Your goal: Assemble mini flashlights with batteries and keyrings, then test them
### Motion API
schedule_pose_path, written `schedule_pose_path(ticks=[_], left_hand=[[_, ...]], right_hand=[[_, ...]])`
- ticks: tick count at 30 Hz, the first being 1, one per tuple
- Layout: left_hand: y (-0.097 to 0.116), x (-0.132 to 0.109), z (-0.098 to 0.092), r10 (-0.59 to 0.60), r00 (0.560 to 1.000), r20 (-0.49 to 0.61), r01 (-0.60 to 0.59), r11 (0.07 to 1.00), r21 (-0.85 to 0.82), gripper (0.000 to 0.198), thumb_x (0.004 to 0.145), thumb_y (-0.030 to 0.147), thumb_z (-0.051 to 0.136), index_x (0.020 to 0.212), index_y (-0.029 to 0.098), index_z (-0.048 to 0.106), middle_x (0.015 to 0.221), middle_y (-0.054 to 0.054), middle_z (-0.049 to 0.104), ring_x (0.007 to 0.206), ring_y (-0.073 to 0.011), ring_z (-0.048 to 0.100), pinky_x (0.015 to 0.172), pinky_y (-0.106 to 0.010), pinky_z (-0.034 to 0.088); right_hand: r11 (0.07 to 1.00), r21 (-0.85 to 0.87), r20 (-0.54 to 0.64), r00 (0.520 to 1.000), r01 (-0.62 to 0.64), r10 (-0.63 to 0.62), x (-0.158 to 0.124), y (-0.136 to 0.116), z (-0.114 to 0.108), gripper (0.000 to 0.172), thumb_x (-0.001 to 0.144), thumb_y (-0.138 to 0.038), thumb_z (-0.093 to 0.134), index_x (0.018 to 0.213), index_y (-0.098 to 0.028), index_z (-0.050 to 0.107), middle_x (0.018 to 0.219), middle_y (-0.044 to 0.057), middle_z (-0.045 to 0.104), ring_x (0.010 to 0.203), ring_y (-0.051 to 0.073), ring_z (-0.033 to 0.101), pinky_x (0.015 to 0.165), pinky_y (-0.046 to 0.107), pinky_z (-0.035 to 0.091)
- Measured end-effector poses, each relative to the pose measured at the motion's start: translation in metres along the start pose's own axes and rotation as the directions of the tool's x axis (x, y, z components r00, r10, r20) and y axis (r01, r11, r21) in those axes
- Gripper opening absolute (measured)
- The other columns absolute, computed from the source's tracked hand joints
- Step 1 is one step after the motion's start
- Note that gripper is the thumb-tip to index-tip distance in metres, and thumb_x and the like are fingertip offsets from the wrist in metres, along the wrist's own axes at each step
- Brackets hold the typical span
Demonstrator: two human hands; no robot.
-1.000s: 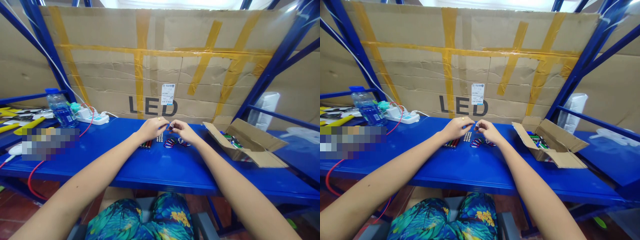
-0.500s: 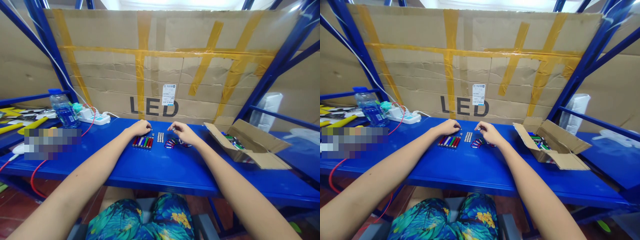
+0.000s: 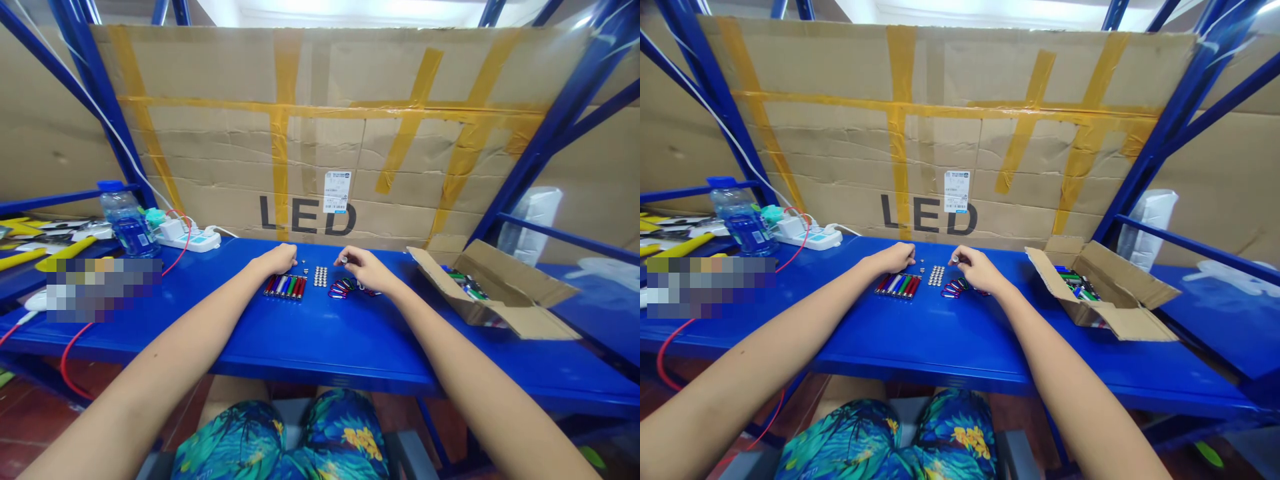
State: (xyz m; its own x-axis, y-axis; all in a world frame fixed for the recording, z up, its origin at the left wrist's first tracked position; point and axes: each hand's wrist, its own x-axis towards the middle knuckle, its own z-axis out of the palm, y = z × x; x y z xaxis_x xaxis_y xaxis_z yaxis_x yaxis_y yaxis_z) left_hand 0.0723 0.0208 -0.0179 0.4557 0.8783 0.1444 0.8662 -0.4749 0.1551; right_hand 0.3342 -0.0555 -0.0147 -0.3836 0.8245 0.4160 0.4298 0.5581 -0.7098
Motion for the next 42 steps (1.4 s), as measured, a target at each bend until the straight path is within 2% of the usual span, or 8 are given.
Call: schedule_pose_path(ticks=[5,11,15,25,29,34,38,42], left_hand=[[0.019,-0.002,-0.01,-0.001,0.986,-0.168,-0.022,0.99,-0.136,0.007,0.086,0.022,0.06,0.086,0.016,0.064,0.089,-0.008,0.07,0.083,-0.0187,0.064,0.071,-0.028,0.046],[0.08,-0.02,-0.013,0.154,0.859,-0.489,-0.349,0.874,-0.338,0.005,0.083,0.022,0.066,0.08,0.018,0.064,0.077,-0.001,0.068,0.073,-0.015,0.059,0.067,-0.027,0.044],[0.101,-0.029,-0.006,0.227,0.803,-0.551,-0.451,0.835,-0.314,0.007,0.085,0.018,0.063,0.078,0.018,0.063,0.08,-0.001,0.067,0.074,-0.0142,0.059,0.069,-0.027,0.044],[0.098,-0.028,-0.003,0.355,0.723,-0.592,-0.561,0.802,-0.205,0.012,0.088,0.013,0.058,0.078,0.018,0.065,0.078,-0.001,0.064,0.076,-0.0136,0.059,0.072,-0.026,0.045],[0.092,-0.025,-0.006,0.414,0.734,-0.538,-0.572,0.805,-0.161,0.014,0.091,0.017,0.054,0.09,0.019,0.067,0.088,-0.003,0.067,0.083,-0.0158,0.062,0.077,-0.028,0.047],[0.055,-0.011,-0.012,0.282,0.805,-0.522,-0.406,0.904,-0.137,0.022,0.092,0.018,0.048,0.101,0.019,0.068,0.101,-0.007,0.069,0.095,-0.0202,0.063,0.086,-0.034,0.048],[0.019,-0.003,-0.006,0.248,0.921,-0.301,-0.275,0.96,-0.049,0.027,0.089,0.017,0.05,0.106,0.02,0.07,0.105,-0.009,0.07,0.099,-0.023,0.063,0.089,-0.035,0.046],[0.006,0.002,0.007,0.233,0.96,-0.153,-0.237,0.972,-0.003,0.03,0.087,0.021,0.054,0.113,0.021,0.07,0.11,-0.01,0.069,0.101,-0.025,0.063,0.087,-0.033,0.046]], right_hand=[[0.999,0.029,-0.005,1.0,-0.014,0.014,0.0,0.001,0.0,0.012,0.077,-0.014,0.049,0.085,-0.021,0.053,0.092,0.004,0.068,0.089,0.019,0.062,0.087,0.039,0.047],[0.999,0.012,-0.008,0.999,-0.031,0.031,0.001,0.0,0.001,0.014,0.074,-0.015,0.05,0.086,-0.021,0.054,0.087,0.003,0.066,0.085,0.019,0.06,0.08,0.035,0.047],[0.999,-0.033,-0.002,1.0,-0.031,0.031,0.0,-0.005,0.003,0.009,0.076,-0.019,0.052,0.084,-0.02,0.055,0.082,0.002,0.062,0.079,0.019,0.057,0.074,0.034,0.046],[0.989,0.139,0.034,0.999,-0.046,0.041,0.001,-0.005,0.006,0.012,0.071,-0.018,0.055,0.083,-0.02,0.054,0.082,0.001,0.063,0.08,0.018,0.06,0.077,0.033,0.048],[0.99,0.125,0.013,0.998,-0.067,0.066,0.002,-0.001,0.005,0.014,0.07,-0.015,0.054,0.083,-0.02,0.054,0.083,0.001,0.064,0.081,0.019,0.061,0.076,0.033,0.049],[0.994,0.088,-0.011,0.998,-0.063,0.065,0.001,0.0,0.003,0.014,0.071,-0.011,0.051,0.082,-0.021,0.052,0.089,0.003,0.068,0.091,0.02,0.063,0.086,0.037,0.048],[0.997,0.054,-0.015,0.998,-0.061,0.062,0.001,0.0,0.003,0.013,0.073,-0.012,0.051,0.082,-0.02,0.052,0.091,0.004,0.069,0.092,0.02,0.064,0.087,0.038,0.048],[0.998,0.009,-0.016,0.998,-0.067,0.067,0.001,-0.001,0.003,0.013,0.073,-0.012,0.05,0.082,-0.02,0.053,0.09,0.004,0.069,0.089,0.02,0.063,0.084,0.036,0.048]])
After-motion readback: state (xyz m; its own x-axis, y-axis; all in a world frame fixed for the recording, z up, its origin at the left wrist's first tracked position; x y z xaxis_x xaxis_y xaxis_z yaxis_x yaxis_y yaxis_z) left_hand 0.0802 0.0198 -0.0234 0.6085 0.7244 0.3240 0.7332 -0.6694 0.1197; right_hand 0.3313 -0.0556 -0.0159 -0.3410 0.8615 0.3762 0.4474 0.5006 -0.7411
